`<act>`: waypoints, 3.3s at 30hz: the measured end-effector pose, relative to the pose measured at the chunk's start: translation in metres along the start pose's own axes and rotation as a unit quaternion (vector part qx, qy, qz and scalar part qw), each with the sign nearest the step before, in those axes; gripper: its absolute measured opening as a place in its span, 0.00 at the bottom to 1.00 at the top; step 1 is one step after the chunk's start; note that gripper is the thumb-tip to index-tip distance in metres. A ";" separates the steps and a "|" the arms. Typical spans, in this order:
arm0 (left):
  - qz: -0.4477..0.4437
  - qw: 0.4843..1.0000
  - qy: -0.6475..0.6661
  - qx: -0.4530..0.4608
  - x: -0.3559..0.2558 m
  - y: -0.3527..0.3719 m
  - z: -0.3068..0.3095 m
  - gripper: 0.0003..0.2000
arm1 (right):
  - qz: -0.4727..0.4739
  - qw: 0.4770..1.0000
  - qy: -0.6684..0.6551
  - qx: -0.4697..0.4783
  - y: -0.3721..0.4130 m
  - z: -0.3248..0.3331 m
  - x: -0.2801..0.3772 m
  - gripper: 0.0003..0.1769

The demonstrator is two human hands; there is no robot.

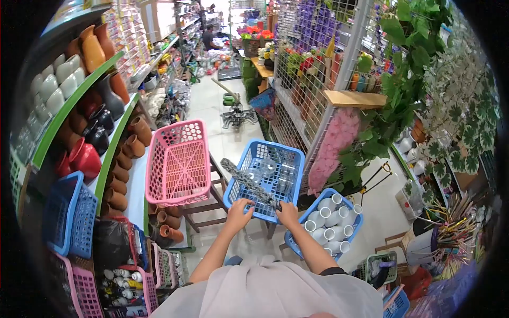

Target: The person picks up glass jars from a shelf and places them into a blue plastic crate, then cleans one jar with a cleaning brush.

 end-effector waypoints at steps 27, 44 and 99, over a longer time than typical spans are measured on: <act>-0.201 0.920 -0.243 0.232 0.078 -0.154 -0.217 0.40 | -0.379 0.847 -0.321 -0.188 0.144 0.066 -0.103 0.19; -0.112 0.982 0.071 0.136 0.071 -0.175 -0.127 0.45 | -0.285 0.882 -0.321 -0.196 0.106 0.076 -0.078 0.25; -0.002 0.941 0.201 0.273 -0.057 -0.059 -0.026 0.43 | -0.164 0.981 -0.083 -0.058 0.202 0.168 -0.079 0.18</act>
Point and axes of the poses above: each hand's wrist, its own y-axis away from the middle knuckle, its own z-axis out of the back of the hand, x = y × z, the point moved 8 cm from there along -y, towards the middle knuckle, and after that the axes turned 4 degrees about -z, right-handed, at the moved point
